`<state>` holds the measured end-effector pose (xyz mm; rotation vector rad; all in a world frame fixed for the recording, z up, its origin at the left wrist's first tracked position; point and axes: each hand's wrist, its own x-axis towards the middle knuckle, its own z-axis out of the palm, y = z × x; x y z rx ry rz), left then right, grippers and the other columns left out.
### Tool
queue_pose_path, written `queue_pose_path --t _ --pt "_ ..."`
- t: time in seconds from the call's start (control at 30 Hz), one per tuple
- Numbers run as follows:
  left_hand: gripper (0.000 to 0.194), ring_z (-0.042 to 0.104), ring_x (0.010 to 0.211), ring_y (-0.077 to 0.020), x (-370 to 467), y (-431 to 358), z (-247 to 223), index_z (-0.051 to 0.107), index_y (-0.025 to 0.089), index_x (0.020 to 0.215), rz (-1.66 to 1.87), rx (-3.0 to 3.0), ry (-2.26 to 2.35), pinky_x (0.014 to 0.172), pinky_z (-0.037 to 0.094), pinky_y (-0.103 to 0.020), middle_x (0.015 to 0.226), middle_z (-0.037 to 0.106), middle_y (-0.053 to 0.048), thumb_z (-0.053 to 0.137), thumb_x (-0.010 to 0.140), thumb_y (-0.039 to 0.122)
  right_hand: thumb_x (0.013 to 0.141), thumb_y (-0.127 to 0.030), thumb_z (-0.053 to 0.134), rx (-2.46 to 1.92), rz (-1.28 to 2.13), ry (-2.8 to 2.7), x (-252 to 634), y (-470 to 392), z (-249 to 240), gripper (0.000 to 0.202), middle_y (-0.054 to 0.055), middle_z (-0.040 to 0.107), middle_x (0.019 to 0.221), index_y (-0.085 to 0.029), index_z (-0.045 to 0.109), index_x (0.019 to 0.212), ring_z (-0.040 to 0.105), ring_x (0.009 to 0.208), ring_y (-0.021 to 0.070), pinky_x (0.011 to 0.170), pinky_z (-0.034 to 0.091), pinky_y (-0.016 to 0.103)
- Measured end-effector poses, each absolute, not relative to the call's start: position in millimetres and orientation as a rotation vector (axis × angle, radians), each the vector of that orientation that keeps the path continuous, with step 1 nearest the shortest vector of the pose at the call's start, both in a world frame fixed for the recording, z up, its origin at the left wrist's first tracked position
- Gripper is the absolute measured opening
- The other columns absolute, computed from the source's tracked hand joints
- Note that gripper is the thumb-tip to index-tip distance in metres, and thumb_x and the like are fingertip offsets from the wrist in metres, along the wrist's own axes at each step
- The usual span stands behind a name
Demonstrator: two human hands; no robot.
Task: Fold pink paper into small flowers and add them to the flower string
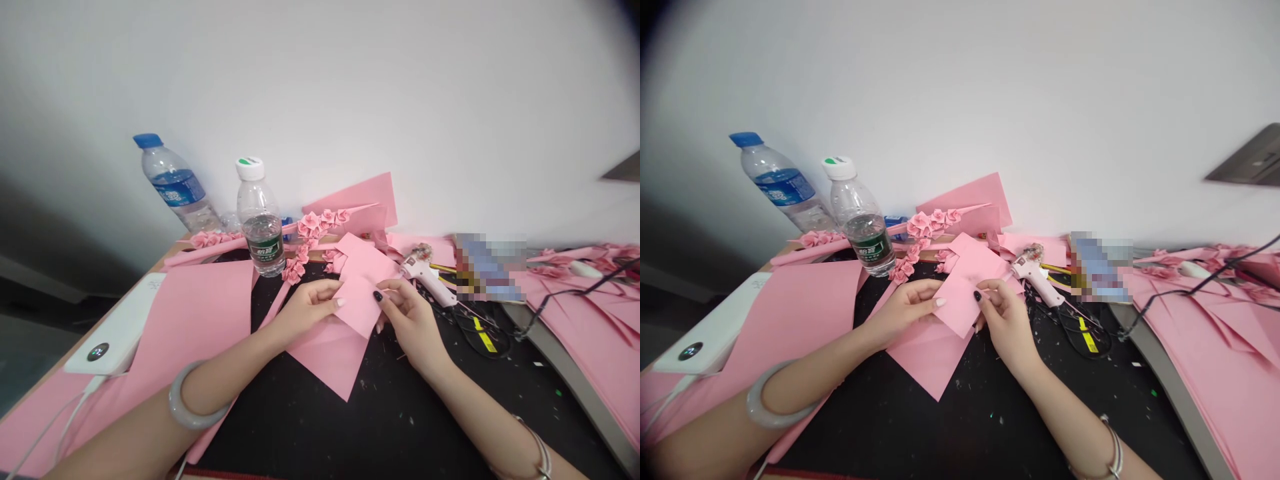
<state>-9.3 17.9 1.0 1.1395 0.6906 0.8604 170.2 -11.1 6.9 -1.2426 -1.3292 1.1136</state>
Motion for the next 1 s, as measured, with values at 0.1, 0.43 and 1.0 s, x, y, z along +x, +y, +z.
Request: queue_pose_path --t 0.1,0.43,1.0 --pt "0.041 0.06 0.093 -0.0222 -10.1 16.6 2.4 0.055 0.014 0.111 0.85 1.044 0.666 0.08 0.049 -0.038 0.11 0.06 -0.012 0.062 0.072 0.023 0.079 -0.032 0.053 -1.205 1.145 -1.253 170.7 -10.1 5.6 0.017 -0.003 0.051 0.065 -0.02 0.047 0.089 0.051 0.046 0.0091 0.044 0.045 0.024" --pt "0.03 0.059 0.095 -0.0212 -10.6 14.5 2.9 0.061 0.015 0.104 0.839 1.137 0.701 0.08 0.049 -0.033 0.105 0.063 -0.009 0.059 0.074 0.02 0.081 -0.014 0.047 -1.234 0.667 -1.761 176.9 -15.3 4.1 0.028 0.002 0.064 0.105 -0.025 0.063 0.101 0.057 0.1 0.0206 0.087 0.046 0.037" --pt "0.03 0.063 0.088 -0.0232 -8.1 13.0 3.0 0.053 0.016 0.107 0.775 0.621 0.547 0.077 0.049 -0.04 0.1 0.064 -0.013 0.042 0.086 0.035 0.084 -0.007 0.039 -1.049 0.197 -2.201 177.9 -17.0 5.3 0.048 0.001 0.048 0.128 -0.028 0.044 0.126 0.044 0.112 0.0209 0.094 0.04 0.043"
